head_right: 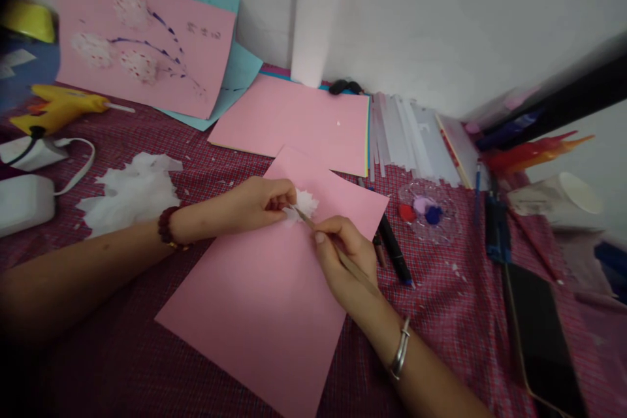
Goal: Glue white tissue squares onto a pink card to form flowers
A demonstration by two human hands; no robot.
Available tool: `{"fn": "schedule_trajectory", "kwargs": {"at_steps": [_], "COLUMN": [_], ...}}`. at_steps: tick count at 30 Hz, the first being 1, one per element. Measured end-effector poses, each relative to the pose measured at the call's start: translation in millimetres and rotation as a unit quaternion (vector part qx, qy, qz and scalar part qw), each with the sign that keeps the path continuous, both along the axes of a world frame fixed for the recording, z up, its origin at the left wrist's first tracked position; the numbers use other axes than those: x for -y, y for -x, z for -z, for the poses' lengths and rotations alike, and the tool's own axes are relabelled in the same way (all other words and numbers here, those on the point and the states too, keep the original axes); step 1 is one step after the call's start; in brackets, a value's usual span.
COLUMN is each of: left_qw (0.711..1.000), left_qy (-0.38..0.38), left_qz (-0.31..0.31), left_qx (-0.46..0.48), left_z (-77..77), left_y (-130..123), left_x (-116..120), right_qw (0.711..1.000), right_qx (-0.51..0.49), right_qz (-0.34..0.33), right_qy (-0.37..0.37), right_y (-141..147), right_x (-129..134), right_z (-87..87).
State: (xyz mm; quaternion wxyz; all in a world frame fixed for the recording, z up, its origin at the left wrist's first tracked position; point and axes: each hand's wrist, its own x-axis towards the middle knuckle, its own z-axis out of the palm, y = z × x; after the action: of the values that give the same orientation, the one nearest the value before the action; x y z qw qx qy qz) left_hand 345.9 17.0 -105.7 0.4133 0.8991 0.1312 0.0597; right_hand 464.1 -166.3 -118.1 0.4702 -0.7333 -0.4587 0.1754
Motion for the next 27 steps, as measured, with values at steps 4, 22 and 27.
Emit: {"fn": "schedule_trajectory", "kwargs": {"at_steps": [4, 22, 27], "left_qw": [1.000, 0.974, 0.977], "left_qy": [-0.005, 0.148, 0.145], "left_qz": [0.001, -0.130, -0.123], "left_qx": [0.001, 0.109, 0.099], "left_z": [0.2, 18.7, 17.0], "left_y": [0.1, -4.4, -3.1], "left_x": [0.3, -2.5, -4.7], "right_qw": [0.997, 0.949, 0.918], "right_qx": [0.021, 0.264, 0.327], "right_qz": [-0.060, -0.173, -0.215], "right_qy": [-0.038, 0.026, 0.068], "right_y": [1.6, 8.1, 14.1], "right_x": [1.8, -1.6, 1.6], "right_z": [-3.3, -2.0, -6.7]}}
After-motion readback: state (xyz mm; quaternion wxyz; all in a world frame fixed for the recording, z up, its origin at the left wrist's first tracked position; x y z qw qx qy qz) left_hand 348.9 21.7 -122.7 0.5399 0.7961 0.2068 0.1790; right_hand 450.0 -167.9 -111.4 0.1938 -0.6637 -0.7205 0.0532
